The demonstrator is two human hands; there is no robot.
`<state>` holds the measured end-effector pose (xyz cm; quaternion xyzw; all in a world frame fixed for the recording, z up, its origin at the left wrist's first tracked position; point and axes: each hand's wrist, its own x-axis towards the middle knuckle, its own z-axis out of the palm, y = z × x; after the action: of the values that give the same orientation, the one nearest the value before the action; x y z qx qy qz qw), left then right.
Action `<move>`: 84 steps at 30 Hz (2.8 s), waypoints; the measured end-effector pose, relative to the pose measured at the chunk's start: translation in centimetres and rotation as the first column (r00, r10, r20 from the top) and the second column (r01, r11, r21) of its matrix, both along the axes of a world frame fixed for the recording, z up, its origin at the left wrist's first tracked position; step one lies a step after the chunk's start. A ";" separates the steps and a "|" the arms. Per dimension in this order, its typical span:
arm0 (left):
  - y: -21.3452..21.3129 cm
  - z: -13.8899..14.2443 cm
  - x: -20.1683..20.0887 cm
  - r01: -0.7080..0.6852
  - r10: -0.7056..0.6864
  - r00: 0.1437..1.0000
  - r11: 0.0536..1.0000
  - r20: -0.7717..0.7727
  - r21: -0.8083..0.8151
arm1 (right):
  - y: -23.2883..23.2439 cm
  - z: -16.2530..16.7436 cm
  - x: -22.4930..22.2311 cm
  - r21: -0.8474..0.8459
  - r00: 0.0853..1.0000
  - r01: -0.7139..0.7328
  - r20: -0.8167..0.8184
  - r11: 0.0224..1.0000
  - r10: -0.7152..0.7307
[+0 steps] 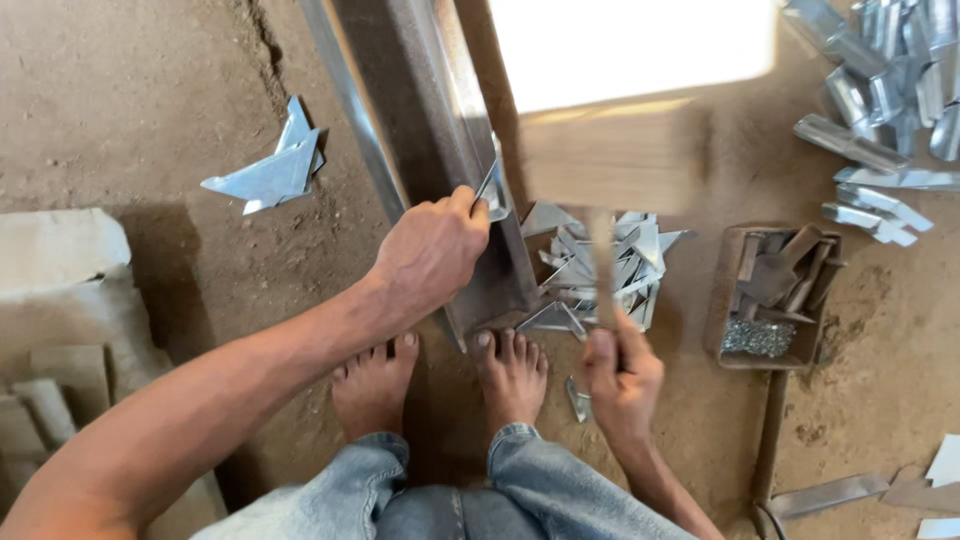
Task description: The person places small triangular sheet-metal pieces against a steel angle iron on the ground and hammers them with a wooden mallet to bend the flaps, working one piece at a time. At the end the person gathers the bent pieces from the ground and places them into a wooden box.
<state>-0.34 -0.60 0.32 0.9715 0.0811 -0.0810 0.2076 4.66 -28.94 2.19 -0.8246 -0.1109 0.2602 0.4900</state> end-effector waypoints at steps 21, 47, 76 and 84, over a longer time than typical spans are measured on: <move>0.1 -0.3 -0.2 0.028 -0.029 0.999 0.998 0.016 0.056 | -0.6 -1.0 -0.6 -0.074 0.967 -0.051 0.247 0.996 0.068; 1.5 4.4 -3.3 -0.168 0.348 0.797 0.913 0.494 -0.373 | -2.5 -1.3 -3.8 0.307 0.990 0.106 0.057 0.946 -0.130; 7.5 1.0 -6.6 -0.432 0.351 0.884 0.362 -0.308 -0.826 | -0.3 -0.8 -3.0 0.074 0.972 -0.020 -0.231 0.997 0.037; 7.3 0.4 -6.5 -0.507 0.383 0.845 0.355 -0.372 -0.786 | 1.6 0.6 -1.9 0.059 0.976 -0.092 -0.194 0.994 0.102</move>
<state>-6.87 6.69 0.73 0.6667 0.3022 -0.1108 0.6722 2.76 -27.30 2.80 -0.7759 -0.1085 0.3612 0.5057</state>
